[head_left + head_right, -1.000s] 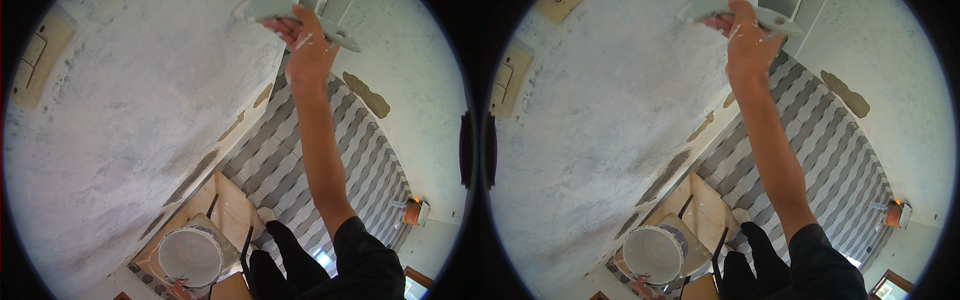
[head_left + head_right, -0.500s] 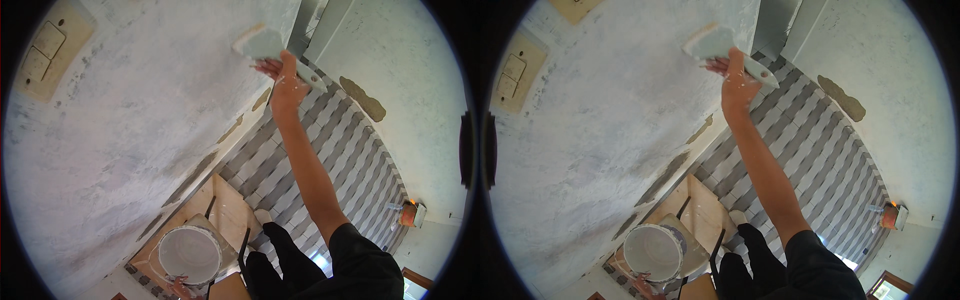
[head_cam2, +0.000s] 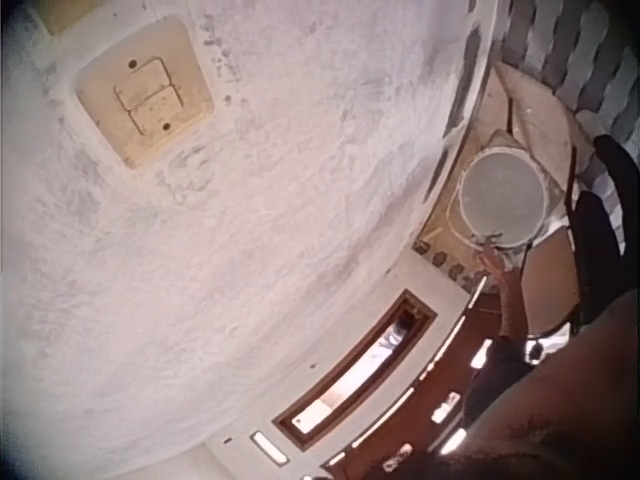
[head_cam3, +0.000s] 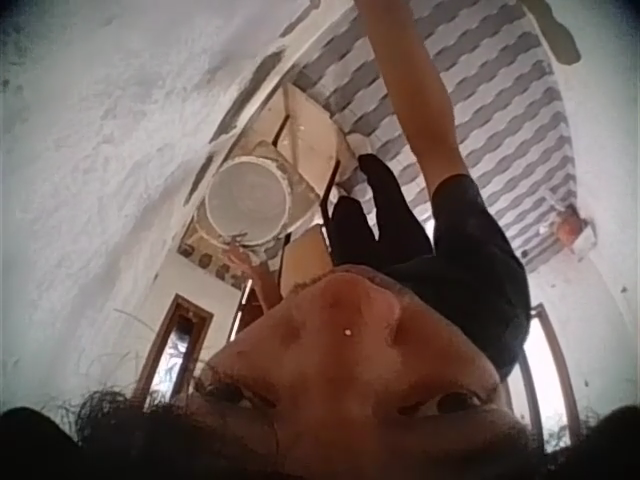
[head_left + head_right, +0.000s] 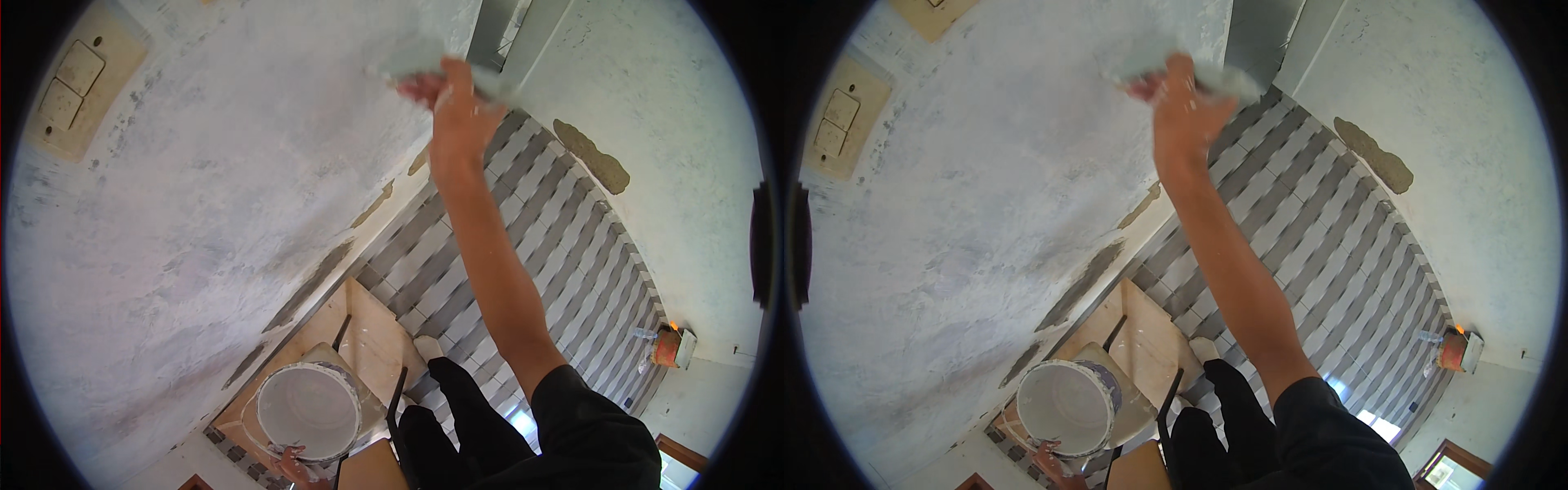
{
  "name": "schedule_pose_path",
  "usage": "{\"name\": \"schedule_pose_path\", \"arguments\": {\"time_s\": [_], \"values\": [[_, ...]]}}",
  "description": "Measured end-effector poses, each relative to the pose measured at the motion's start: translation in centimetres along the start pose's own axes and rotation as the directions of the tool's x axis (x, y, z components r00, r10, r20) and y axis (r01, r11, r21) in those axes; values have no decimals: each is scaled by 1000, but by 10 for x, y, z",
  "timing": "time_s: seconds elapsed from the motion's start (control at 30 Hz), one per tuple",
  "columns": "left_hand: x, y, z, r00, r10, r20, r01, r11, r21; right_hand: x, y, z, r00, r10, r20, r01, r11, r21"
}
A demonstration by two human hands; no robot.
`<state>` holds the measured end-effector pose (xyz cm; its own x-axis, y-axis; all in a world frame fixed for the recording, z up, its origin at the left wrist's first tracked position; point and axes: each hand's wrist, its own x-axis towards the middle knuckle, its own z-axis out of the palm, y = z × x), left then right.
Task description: Applying putty or plaster to a wall using a putty knife.
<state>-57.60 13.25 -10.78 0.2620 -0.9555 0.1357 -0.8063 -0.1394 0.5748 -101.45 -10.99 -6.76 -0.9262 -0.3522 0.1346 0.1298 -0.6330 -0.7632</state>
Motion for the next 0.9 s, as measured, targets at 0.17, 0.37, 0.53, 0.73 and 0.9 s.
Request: {"name": "schedule_pose_path", "arguments": {"time_s": [0.17,0.37,0.53,0.73,0.9], "values": [[14,-9,-21,986,-90,142,85,996,41,9,-73,49,994,66,86,-75,991,112],[23,-78,-11,964,-74,256,63,997,51,2,43,-40,987,134,-86,-123,984,127],[21,-108,0,974,64,219,-59,998,-28,26,24,-45,953,252,-166,-252,967,22],[11,-150,-6,959,193,207,-185,981,-54,26,-62,28,984,-63,168,71,997,-43],[-6,-221,-33,939,261,226,-258,965,-45,18,-16,0,923,-170,345,88,967,239]]}}
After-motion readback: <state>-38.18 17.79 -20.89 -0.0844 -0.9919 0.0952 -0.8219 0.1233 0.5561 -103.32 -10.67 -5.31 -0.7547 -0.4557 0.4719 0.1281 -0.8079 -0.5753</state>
